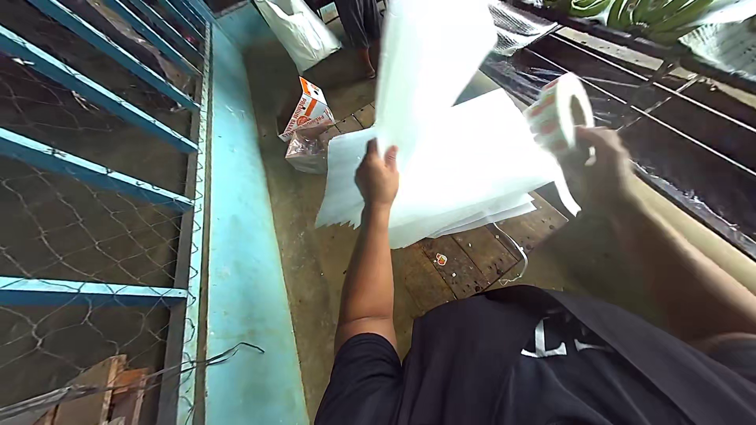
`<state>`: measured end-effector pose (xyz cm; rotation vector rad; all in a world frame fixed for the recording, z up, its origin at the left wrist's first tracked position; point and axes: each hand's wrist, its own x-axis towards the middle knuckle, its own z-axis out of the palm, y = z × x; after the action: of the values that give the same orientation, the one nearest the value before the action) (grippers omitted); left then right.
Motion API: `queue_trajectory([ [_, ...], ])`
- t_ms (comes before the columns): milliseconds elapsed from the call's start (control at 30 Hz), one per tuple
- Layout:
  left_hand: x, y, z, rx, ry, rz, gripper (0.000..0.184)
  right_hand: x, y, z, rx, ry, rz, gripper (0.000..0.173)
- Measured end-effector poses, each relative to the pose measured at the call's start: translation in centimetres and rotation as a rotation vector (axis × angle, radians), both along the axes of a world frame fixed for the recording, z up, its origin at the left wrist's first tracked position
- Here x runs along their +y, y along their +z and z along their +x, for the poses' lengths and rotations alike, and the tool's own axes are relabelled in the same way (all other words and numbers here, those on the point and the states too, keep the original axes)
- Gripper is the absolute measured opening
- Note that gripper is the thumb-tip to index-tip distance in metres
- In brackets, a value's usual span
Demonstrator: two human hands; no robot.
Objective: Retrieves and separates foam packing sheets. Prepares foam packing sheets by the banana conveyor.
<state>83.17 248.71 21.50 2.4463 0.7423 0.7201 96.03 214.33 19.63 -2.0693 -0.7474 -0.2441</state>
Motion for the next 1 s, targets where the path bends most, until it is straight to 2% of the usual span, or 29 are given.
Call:
queue_trajectory([
  [100,0.5,2.0,-2.9,-0.206,0.103,0.16,0.047,6.3,-3.3,0.4,-0.116,0.14,-0.062,0.041],
  [200,-0.9,4.0,-7.4,-0.278,0.168,0.322,0.047,13.0,-6.6,0.9,-0.232,0.253,-0.106,0.037],
  [300,-2.3,5.4,-13.8,-0.237,0.193,0.244,0.052,17.8,-9.2,1.9,-0.162,0.321,-0.334,0.039],
  [367,-3.1,5.6,-18.4,-0.276,0.175,0.167,0.048,19.2,-9.9,2.0,-0.076,0.369,-0.415,0.048],
  [433,-3.8,5.3,-22.9,-0.377,0.083,0.052,0.042,19.6,-9.2,1.1,0.025,0.469,-0.289,0.073],
  [500,-4.6,4.4,-26.7,-0.508,-0.025,-0.088,0.046,18.7,-7.1,-0.6,0.243,0.702,-0.059,0.1],
  [567,-4.9,3.1,-29.2,-0.598,-0.09,-0.189,0.056,16.6,-5.5,-2.9,0.464,0.927,0.159,0.11],
  [600,-5.0,2.4,-29.9,-0.615,-0.111,-0.221,0.056,15.4,-5.0,-4.1,0.548,0.996,0.247,0.096],
  [633,-5.2,1.6,-30.2,-0.621,-0.123,-0.254,0.053,14.1,-4.7,-5.0,0.623,1.054,0.326,0.075],
  [667,-5.3,0.8,-30.1,-0.614,-0.13,-0.282,0.049,12.9,-5.0,-5.4,0.67,1.148,0.363,0.065],
  [733,-5.0,-1.4,-29.2,-0.566,-0.145,-0.356,0.037,10.1,-5.3,-5.9,0.734,1.21,0.39,0.058],
  [800,-4.6,-3.6,-27.5,-0.495,-0.13,-0.451,0.031,7.2,-5.3,-6.4,0.775,1.079,0.423,0.047],
  [900,-5.0,-5.7,-24.6,-0.482,-0.135,-0.619,0.045,4.4,-5.3,-6.4,0.693,0.8,0.538,0.037],
  [1000,-5.9,-6.6,-22.5,-0.564,-0.298,-0.676,0.08,2.1,-5.3,-6.1,0.6,0.657,0.539,0.042],
])
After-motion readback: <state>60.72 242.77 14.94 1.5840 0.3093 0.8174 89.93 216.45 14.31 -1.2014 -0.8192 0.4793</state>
